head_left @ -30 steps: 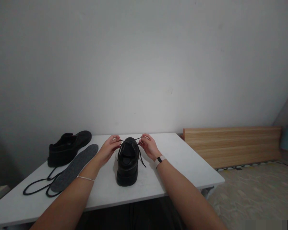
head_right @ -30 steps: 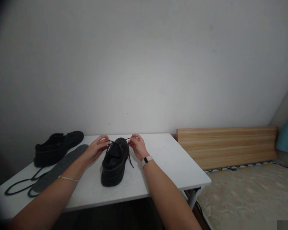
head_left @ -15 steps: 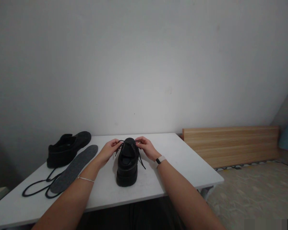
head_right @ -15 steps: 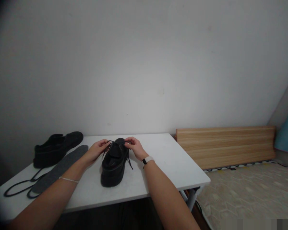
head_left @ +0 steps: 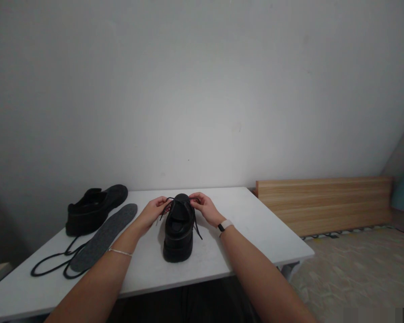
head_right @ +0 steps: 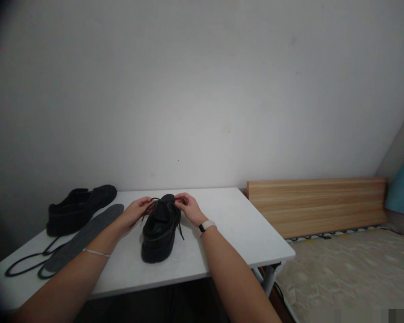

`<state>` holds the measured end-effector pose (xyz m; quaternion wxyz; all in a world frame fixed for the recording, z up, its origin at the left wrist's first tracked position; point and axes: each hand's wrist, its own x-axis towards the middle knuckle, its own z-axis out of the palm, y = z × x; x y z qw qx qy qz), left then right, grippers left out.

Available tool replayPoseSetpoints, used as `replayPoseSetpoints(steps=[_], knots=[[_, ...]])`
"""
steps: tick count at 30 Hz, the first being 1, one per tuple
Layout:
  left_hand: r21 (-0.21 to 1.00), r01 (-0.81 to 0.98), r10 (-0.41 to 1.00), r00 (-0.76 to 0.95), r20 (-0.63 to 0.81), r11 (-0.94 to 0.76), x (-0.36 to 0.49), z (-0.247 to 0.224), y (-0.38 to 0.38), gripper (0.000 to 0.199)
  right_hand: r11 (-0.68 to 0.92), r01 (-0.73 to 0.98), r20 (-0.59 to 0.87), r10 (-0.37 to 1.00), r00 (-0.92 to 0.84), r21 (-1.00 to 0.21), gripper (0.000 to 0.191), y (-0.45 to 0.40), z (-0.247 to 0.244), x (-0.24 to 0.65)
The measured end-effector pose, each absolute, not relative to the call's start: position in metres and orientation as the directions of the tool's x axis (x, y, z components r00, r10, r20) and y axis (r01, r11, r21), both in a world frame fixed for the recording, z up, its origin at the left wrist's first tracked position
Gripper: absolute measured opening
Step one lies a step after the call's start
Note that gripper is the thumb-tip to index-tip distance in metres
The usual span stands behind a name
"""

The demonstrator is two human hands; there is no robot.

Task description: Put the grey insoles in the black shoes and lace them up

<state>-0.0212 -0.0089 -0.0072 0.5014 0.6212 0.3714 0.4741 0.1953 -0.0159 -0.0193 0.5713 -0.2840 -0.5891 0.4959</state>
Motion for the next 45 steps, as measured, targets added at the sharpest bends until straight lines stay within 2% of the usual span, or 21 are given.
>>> replayPoseSetpoints(steps=[14,21,27,32,35,38,41,45], knots=[[0.968,-0.049,0.963,0.101,0.252,-0.248,-0.025,-0.006,-0.004,0.041,0.435,-0.179,0.437,0.899,0.031,-0.882,0.027,-0.003,-0.026,0.2],[0.958,-0.185,0.959,0.141,0.245,-0.218,-0.025,-0.011,-0.002,0.04,0.435,-0.26,0.426,0.9,0.09,-0.862,0.031,0.0,-0.028,0.2],[0.918,-0.348,0.958,0.141,0.25,-0.188,-0.026,-0.005,-0.005,0.035,0.374,-0.388,0.354,0.927,0.124,-0.843,0.039,-0.001,-0.024,0.202],[0.891,-0.429,0.957,0.165,0.24,-0.149,-0.028,0.001,-0.007,0.032,0.339,-0.407,0.308,0.941,0.143,-0.848,0.035,0.0,-0.023,0.206],[0.93,-0.314,0.964,0.123,0.238,-0.19,-0.029,-0.001,-0.006,0.034,0.326,-0.368,0.293,0.945,0.143,-0.871,0.03,0.0,-0.023,0.208],[0.97,-0.062,0.968,0.076,0.241,-0.236,-0.027,-0.004,-0.005,0.039,0.298,-0.3,0.286,0.954,0.085,-0.906,0.026,-0.005,-0.022,0.206],[0.958,0.132,0.96,0.149,0.236,-0.256,-0.024,-0.005,-0.008,0.042,0.27,-0.224,0.284,0.958,-0.031,-0.936,0.024,-0.013,-0.019,0.202],[0.951,0.183,0.945,0.263,0.195,-0.248,-0.022,-0.005,-0.011,0.043,0.251,-0.151,0.274,0.948,-0.159,-0.956,0.029,-0.021,-0.017,0.199]])
